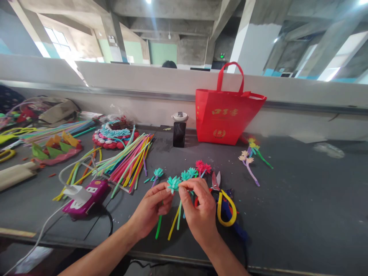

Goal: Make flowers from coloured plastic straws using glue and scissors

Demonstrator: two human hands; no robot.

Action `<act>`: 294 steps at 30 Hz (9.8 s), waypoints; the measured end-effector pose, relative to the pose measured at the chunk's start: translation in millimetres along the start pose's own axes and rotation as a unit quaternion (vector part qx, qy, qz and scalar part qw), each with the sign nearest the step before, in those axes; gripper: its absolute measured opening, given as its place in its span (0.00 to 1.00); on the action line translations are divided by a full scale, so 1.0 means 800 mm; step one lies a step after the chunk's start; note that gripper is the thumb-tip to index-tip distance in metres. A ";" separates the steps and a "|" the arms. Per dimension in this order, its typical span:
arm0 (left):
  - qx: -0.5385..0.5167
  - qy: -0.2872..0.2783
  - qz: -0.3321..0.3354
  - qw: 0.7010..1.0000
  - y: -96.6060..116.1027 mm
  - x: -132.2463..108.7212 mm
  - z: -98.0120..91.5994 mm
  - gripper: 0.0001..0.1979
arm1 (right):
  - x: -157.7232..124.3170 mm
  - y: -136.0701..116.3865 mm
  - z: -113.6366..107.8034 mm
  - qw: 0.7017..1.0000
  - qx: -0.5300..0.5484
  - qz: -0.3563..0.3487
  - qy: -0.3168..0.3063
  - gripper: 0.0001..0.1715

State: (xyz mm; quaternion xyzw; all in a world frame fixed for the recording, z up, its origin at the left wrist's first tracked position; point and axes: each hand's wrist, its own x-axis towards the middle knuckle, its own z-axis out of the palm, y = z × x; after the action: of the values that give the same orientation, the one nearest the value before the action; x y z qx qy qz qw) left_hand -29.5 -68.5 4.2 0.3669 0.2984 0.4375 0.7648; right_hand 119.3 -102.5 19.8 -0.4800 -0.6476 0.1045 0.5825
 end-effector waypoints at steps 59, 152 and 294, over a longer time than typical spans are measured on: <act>0.069 0.060 0.040 0.995 0.000 -0.005 0.010 0.15 | -0.001 0.005 0.005 0.997 -0.056 -0.050 0.031 0.03; -0.008 -0.038 -0.024 0.999 0.003 -0.003 0.000 0.11 | -0.002 -0.001 0.002 0.999 -0.021 -0.032 0.008 0.07; 0.247 0.017 0.159 0.956 -0.006 -0.006 -0.001 0.13 | -0.002 -0.003 -0.007 1.000 -0.019 -0.003 -0.015 0.09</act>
State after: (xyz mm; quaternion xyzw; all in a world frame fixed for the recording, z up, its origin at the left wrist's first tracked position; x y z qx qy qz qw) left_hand -29.9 -74.1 0.4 0.5795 0.3476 0.4722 0.5660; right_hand 122.5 -106.9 22.1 -0.4873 -0.6595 0.0974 0.5640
